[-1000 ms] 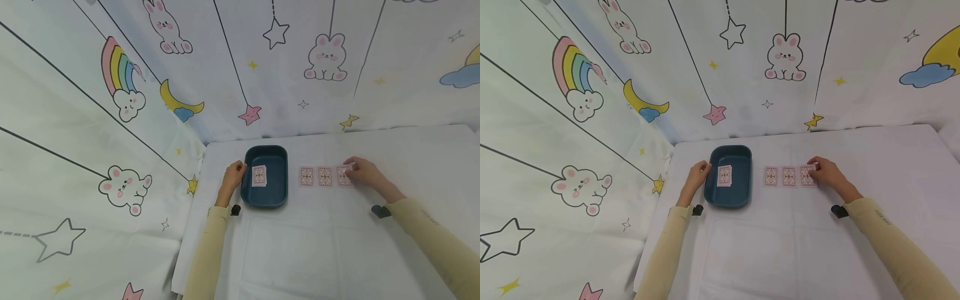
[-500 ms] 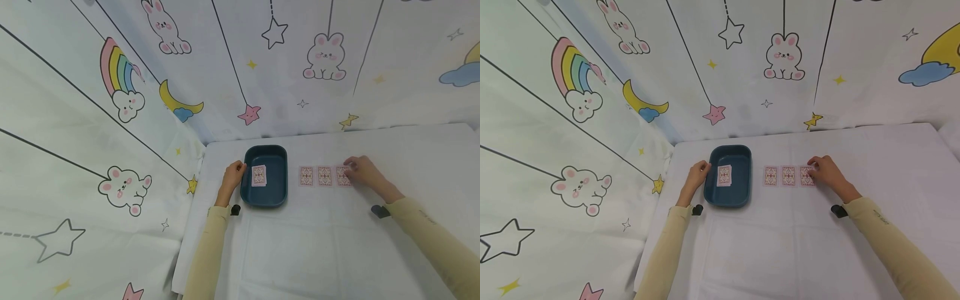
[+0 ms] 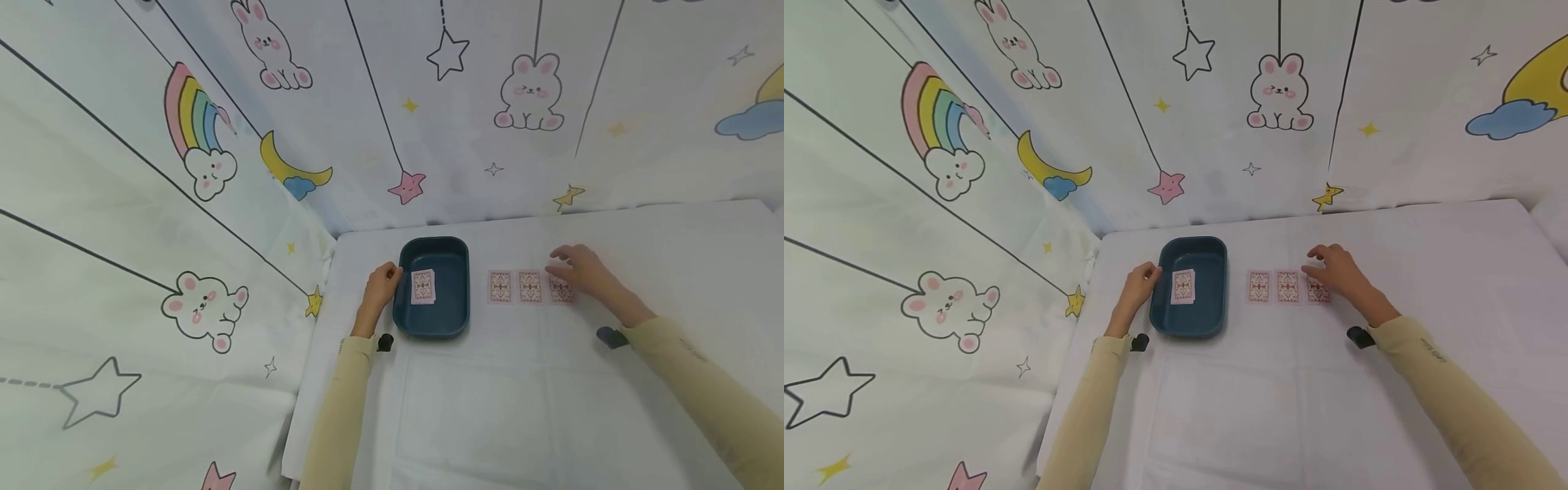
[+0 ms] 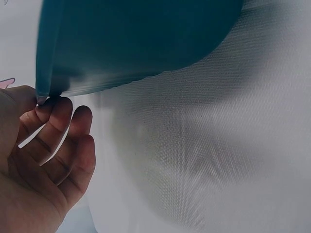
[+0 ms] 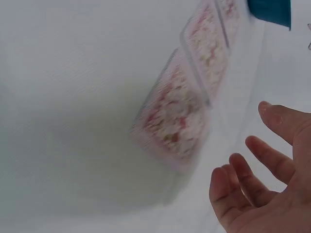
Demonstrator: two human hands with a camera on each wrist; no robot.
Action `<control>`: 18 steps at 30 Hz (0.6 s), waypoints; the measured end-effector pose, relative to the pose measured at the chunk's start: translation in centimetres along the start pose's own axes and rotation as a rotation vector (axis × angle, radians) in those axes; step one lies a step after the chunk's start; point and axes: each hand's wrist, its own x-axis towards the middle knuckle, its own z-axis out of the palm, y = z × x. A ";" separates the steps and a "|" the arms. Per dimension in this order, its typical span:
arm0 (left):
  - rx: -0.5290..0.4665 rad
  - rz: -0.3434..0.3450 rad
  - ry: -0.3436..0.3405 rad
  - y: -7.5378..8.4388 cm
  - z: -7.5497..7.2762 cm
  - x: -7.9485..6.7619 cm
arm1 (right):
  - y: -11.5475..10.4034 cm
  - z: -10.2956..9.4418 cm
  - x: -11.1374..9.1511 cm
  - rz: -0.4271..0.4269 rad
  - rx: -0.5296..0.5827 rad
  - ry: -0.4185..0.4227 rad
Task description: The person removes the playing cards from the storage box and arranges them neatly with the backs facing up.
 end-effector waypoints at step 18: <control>0.024 -0.001 0.010 -0.5 0.5 0.3 | -11.7 3.6 4.1 -0.185 -0.080 0.028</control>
